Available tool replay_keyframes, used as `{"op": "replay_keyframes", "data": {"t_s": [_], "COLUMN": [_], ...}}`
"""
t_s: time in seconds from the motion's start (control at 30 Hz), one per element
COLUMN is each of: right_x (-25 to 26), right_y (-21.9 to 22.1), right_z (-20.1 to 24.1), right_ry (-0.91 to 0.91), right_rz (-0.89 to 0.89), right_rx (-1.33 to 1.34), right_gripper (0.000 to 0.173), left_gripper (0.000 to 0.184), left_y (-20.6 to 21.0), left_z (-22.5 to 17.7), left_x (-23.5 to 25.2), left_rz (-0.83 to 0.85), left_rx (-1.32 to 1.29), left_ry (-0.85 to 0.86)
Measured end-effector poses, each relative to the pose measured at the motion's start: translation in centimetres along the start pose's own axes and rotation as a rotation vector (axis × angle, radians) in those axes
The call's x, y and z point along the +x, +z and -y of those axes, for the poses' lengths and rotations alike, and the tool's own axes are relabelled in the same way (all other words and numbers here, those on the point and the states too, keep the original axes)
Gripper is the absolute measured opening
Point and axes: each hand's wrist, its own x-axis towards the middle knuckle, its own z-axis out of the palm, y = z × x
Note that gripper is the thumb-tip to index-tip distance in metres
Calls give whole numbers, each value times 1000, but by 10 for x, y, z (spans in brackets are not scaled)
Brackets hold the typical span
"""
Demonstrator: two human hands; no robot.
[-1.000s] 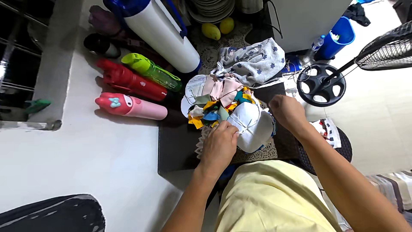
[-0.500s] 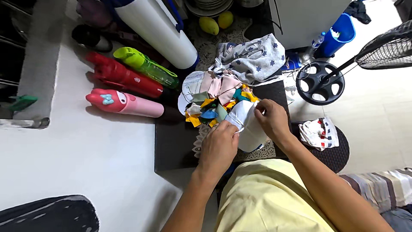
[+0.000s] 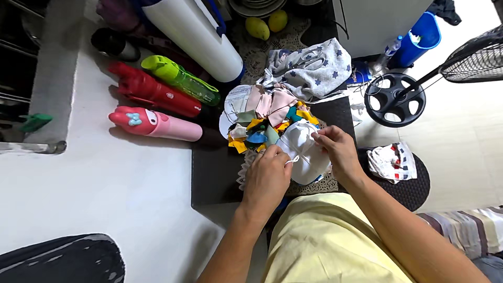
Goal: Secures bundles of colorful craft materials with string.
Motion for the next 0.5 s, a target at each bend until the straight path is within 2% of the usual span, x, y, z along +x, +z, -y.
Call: {"op": "replay_keyframes", "data": {"t_s": [0.1, 0.2, 0.37, 0.5], "right_x": [-11, -13, -5, 1], "right_y": [3, 3, 3, 8], "right_z": [-2, -4, -3, 7], "right_ry": [109, 142, -138, -192], "right_rz": [-142, -163, 174, 373], "right_rx": [322, 359, -183, -547], "right_gripper": [5, 5, 6, 9], "left_gripper": [15, 17, 13, 9], "left_y": [-2, -5, 4, -2], "left_z": [-2, -3, 4, 4], "left_x": [0, 2, 3, 8], "left_rz": [60, 145, 2, -45], "left_rx": [5, -34, -63, -72], "left_ry": [-70, -83, 95, 99]}}
